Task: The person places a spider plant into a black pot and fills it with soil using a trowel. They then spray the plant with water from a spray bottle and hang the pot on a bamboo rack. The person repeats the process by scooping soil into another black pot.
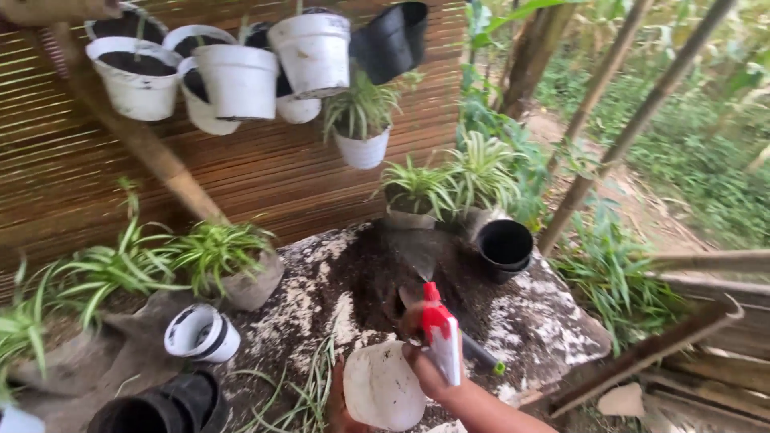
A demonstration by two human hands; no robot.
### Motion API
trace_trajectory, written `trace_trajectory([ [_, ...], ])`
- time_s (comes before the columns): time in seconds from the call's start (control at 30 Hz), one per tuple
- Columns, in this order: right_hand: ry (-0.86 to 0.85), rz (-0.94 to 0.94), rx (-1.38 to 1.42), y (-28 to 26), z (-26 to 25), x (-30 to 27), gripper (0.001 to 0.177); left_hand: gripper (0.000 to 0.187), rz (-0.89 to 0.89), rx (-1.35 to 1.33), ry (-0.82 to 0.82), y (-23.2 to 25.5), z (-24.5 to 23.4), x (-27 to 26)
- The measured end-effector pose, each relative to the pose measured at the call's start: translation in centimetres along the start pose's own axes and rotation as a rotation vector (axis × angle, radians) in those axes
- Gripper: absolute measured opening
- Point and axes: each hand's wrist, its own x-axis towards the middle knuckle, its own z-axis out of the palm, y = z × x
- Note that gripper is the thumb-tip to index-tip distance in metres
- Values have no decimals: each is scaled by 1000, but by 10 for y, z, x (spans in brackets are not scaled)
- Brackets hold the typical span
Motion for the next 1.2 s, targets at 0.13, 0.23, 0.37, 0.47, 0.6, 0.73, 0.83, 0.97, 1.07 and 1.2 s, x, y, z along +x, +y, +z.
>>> trace_trajectory([
  [0.13,121,63,142,15,-2,-20,23,91,437,225,-884,-28,-101,99],
  [0.23,62,10,126,18,-8,-27,29,80,485,146,-1094,-40,-102,96],
  [0.37,78,183,-31,18,-8,-27,33,110,503,329,-1077,-34,-114,86],
  [0.47,36,-67,36,0,5,-1,25,105,388,380,-853,-12,-84,12],
  [0.6,-85,171,-108,8,12,6,30,84,228,337,-594,12,-20,-23],
  [0.73,-75,48,30,-8,33,35,23,93,-41,254,-244,24,10,-20],
  [0.83,-64,-67,284,-16,47,64,37,93,-32,225,-252,30,20,-21],
  [0.97,-36,12,345,-6,65,85,15,92,-23,190,-277,41,30,-21],
  [1.07,-80,3,414,-22,86,93,16,92,-17,169,-301,48,28,-21],
  [1.2,-174,-7,424,-11,91,90,31,92,-4,145,-324,46,21,-21],
])
